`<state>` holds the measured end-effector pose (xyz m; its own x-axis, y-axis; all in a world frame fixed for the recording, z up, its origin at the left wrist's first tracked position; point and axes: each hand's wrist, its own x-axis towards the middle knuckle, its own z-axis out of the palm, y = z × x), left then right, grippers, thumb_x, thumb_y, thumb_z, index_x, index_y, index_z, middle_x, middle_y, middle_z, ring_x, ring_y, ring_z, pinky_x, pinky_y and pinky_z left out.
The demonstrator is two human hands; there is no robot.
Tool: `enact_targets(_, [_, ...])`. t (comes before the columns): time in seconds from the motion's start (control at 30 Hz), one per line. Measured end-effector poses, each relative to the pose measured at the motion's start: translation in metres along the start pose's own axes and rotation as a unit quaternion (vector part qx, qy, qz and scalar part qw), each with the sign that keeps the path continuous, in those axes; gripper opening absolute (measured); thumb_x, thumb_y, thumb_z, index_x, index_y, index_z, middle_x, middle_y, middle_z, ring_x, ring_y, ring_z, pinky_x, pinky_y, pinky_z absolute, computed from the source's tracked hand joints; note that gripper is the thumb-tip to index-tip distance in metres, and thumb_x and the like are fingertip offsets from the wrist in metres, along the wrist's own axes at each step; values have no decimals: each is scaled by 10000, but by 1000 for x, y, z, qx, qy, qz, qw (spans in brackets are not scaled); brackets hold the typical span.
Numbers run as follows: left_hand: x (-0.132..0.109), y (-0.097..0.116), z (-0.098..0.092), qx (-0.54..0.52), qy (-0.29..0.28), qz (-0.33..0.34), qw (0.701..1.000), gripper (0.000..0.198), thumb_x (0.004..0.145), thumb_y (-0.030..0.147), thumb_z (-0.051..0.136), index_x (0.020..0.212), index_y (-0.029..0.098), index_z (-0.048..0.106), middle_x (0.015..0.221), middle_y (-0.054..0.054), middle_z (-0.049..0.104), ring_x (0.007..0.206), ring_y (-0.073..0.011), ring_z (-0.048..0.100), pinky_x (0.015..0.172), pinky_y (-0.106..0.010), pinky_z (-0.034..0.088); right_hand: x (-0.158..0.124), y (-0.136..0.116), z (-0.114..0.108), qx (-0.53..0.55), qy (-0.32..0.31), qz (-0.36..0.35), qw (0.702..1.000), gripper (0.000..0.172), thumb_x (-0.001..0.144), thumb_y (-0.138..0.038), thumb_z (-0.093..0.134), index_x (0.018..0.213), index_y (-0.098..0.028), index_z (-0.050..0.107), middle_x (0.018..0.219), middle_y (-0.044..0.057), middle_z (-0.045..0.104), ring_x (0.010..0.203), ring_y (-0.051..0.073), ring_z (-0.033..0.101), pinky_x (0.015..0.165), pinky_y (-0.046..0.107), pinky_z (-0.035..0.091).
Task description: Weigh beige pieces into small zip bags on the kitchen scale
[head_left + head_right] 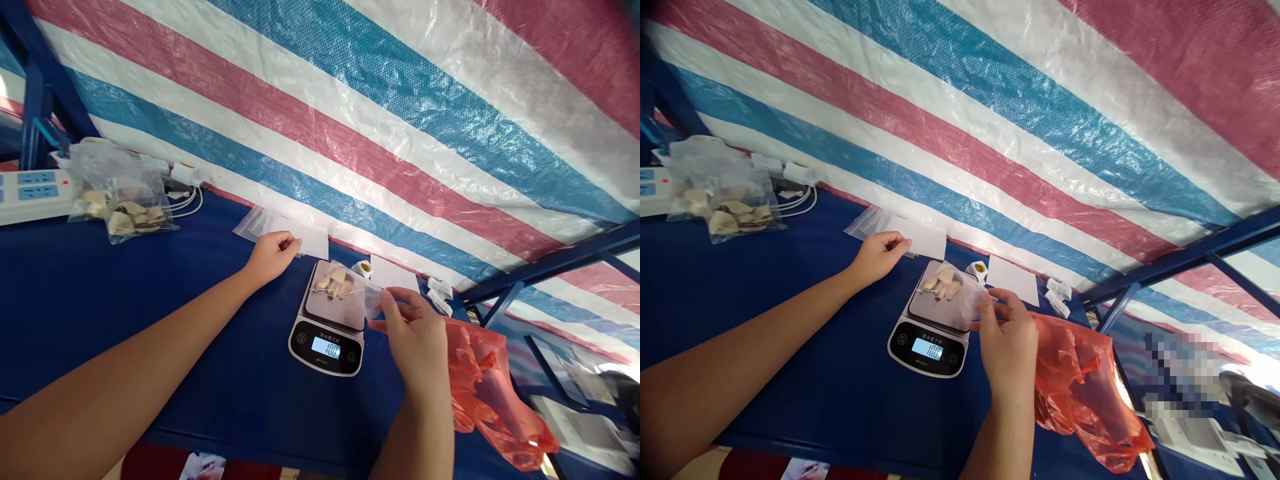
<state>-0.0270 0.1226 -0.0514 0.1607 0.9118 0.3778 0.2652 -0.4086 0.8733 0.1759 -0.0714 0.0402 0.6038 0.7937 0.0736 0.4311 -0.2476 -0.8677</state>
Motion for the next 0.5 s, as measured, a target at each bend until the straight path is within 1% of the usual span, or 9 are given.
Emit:
enact_targets(0.07, [0, -1, 0, 1, -1, -1, 1000, 388, 864, 436, 590, 585, 199, 459, 573, 27, 419, 584, -125, 403, 604, -308, 332, 5, 3, -11, -127, 75, 9, 989, 445, 896, -630, 693, 1026, -207, 731, 823, 84, 788, 643, 266, 735, 622, 361, 517])
enact_targets(0.13, [1, -1, 0, 2, -2, -1, 1000, 383, 863, 433, 591, 588, 199, 465, 574, 26, 431, 585, -126, 408, 604, -307, 333, 10, 4, -19, -200, 140, -7, 970, 419, 917, -628, 656, 962, -219, 734, 752, 78, 762, 673, 280, 712, 636, 366, 483])
enact_targets(0.2, [1, 0, 0, 2, -3, -1, 1000, 382, 860, 431, 593, 585, 199, 464, 573, 26, 433, 583, -125, 404, 601, -307, 330, 10, 2, -24, -221, 163, -17, 961, 409, 928, -618, 636, 913, -220, 727, 698, 76, 730, 673, 279, 678, 626, 361, 458])
enact_targets(0.3, [2, 0, 0, 3, -4, 0, 1000, 389, 856, 429, 593, 577, 200, 450, 566, 26, 424, 577, -124, 393, 595, -309, 322, -4, -5, -27, -170, 163, -43, 971, 391, 928, -594, 648, 848, -217, 710, 631, 43, 664, 598, 223, 600, 567, 324, 430])
enact_targets(0.33, [2, 1, 0, 4, -4, -1, 1000, 388, 856, 428, 591, 576, 200, 449, 565, 26, 426, 577, -124, 392, 596, -310, 322, -13, -8, -28, -135, 141, -59, 979, 391, 934, -590, 650, 808, -221, 689, 600, 23, 623, 559, 193, 559, 534, 305, 413])
enact_targets(0.37, [2, 1, 1, 6, -4, -1, 1000, 384, 857, 426, 589, 578, 200, 453, 565, 25, 432, 578, -124, 395, 598, -311, 325, -23, -10, -29, -97, 97, -85, 987, 403, 943, -589, 643, 764, -228, 659, 578, 6, 583, 531, 169, 521, 507, 288, 400])
enact_targets(0.4, [2, 1, 1, 7, -4, -2, 1000, 376, 857, 425, 588, 584, 199, 465, 567, 24, 442, 579, -125, 401, 602, -311, 329, -33, -11, -31, -65, 31, -121, 990, 427, 948, -601, 633, 723, -238, 626, 562, -5, 551, 512, 152, 496, 483, 273, 395])
enact_targets(0.43, [2, 1, 1, 8, -5, -3, 1000, 366, 858, 426, 587, 592, 198, 480, 569, 23, 451, 581, -126, 408, 604, -312, 334, -41, -11, -32, -41, -48, -160, 985, 455, 945, -626, 625, 692, -249, 600, 552, -11, 530, 502, 144, 490, 465, 260, 400])
enact_targets(0.5, [2, 1, 1, 8, -7, -6, 1000, 356, 860, 432, 587, 606, 196, 506, 572, 23, 458, 585, -129, 419, 610, -314, 342, -46, -7, -33, -28, -180, -227, 957, 518, 934, -707, 571, 662, -267, 589, 539, -11, 522, 510, 146, 544, 458, 245, 439])
